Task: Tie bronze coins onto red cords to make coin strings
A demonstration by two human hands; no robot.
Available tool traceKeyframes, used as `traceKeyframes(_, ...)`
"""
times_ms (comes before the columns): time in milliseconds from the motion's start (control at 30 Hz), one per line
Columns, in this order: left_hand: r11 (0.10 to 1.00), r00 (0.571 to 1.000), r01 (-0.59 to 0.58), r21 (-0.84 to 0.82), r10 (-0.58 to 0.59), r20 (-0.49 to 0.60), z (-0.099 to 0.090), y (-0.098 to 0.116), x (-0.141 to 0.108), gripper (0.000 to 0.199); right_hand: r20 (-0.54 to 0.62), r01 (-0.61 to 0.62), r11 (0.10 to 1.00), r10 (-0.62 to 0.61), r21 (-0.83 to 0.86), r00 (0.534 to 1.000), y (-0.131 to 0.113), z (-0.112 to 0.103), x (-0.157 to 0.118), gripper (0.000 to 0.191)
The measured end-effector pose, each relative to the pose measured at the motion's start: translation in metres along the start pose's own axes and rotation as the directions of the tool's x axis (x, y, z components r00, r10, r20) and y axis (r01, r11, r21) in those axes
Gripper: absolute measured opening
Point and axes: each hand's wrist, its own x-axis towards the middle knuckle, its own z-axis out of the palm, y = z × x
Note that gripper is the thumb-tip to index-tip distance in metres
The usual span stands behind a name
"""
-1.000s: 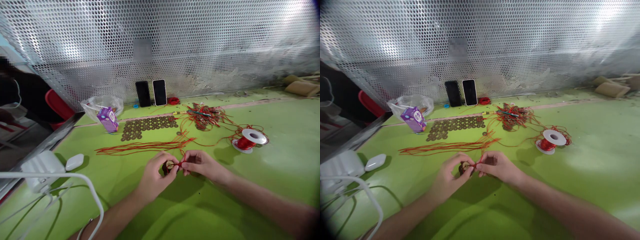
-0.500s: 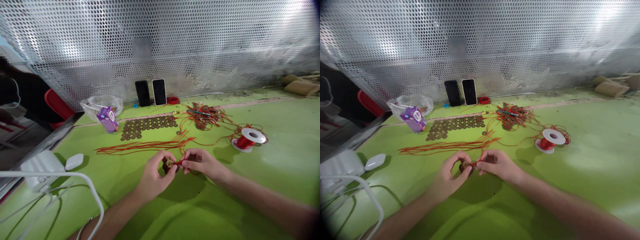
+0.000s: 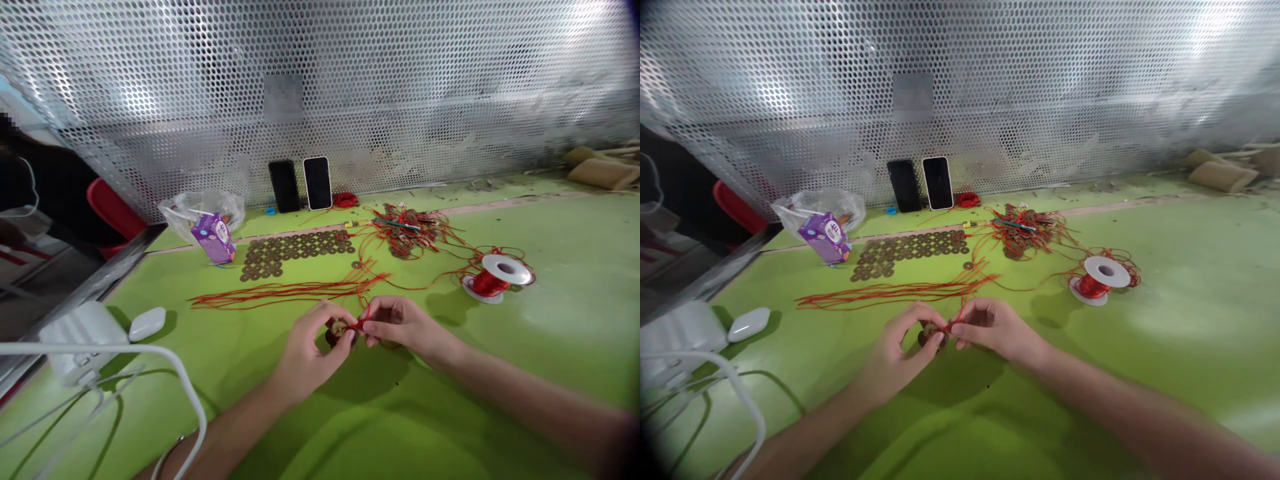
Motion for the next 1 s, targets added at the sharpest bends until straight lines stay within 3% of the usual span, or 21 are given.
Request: traceKeyframes(1000,1.000,1.000,-0.015,-0.001,0.015,0.012,-0.0012,-0.0034,0.0006,0.019,0.025,0.060,0.997,-0.061,0.051,0.998,0.0047,-0.0051,0.0025,0.036)
